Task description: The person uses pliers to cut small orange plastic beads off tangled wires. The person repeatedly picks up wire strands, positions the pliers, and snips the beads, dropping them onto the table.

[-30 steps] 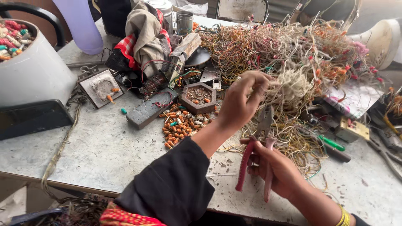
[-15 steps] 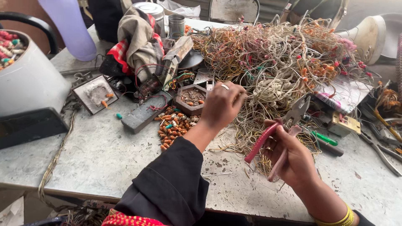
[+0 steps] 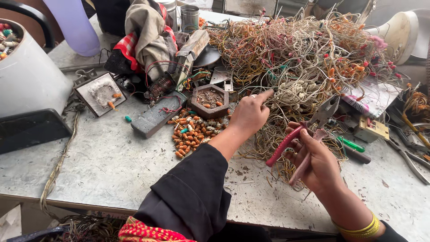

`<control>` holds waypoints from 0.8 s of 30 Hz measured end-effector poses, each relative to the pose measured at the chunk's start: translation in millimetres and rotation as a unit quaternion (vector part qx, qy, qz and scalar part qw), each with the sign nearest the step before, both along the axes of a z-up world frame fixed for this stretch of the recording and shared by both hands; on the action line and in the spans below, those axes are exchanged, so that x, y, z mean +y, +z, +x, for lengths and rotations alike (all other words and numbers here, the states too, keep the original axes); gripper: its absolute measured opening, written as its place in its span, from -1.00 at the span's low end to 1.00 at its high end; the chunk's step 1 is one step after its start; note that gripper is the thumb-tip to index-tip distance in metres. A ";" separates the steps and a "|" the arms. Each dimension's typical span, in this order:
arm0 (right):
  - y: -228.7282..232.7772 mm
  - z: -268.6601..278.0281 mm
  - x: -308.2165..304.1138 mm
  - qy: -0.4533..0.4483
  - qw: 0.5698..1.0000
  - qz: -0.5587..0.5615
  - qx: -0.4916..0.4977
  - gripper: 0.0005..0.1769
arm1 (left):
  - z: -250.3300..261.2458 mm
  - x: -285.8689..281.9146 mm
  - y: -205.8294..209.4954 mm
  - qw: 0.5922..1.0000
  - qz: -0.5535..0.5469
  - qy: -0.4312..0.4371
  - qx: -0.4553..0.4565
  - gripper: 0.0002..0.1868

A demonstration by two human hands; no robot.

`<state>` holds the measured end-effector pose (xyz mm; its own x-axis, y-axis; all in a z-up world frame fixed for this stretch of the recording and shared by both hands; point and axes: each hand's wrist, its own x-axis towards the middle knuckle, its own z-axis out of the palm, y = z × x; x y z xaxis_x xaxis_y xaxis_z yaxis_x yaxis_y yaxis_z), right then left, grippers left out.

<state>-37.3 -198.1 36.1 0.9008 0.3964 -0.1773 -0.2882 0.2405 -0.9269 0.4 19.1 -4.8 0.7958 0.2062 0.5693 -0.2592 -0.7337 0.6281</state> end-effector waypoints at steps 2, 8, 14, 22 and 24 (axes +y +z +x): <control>-1.5 -0.7 1.0 -0.018 0.999 -0.005 -0.034 -0.62 | 0.7 -1.5 1.5 0.999 -0.041 -0.022 -0.006 -0.70; -0.1 3.3 -1.6 -0.033 0.996 0.028 -0.083 -0.65 | 9.4 -10.1 -8.7 0.987 -0.127 -0.088 -0.048 -0.77; -2.5 14.6 -0.7 -0.017 0.996 0.080 -0.024 -0.61 | 16.4 -17.1 -12.0 0.916 -0.327 -0.229 0.035 -0.74; -0.9 24.7 -6.8 -0.013 0.997 0.074 -0.036 -0.59 | 9.0 -31.5 -4.5 0.914 -0.332 -0.232 0.037 -0.78; 0.9 25.1 -10.0 -0.012 0.995 0.086 -0.046 -0.60 | 11.8 -30.1 -3.3 0.861 -0.432 -0.264 0.041 -0.79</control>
<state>-12.1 -208.1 37.0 0.9197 0.3920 -0.0243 -0.1955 0.4032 -0.8940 12.2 -10.9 -8.1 0.9389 0.1218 0.3221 -0.3421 0.2241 0.9125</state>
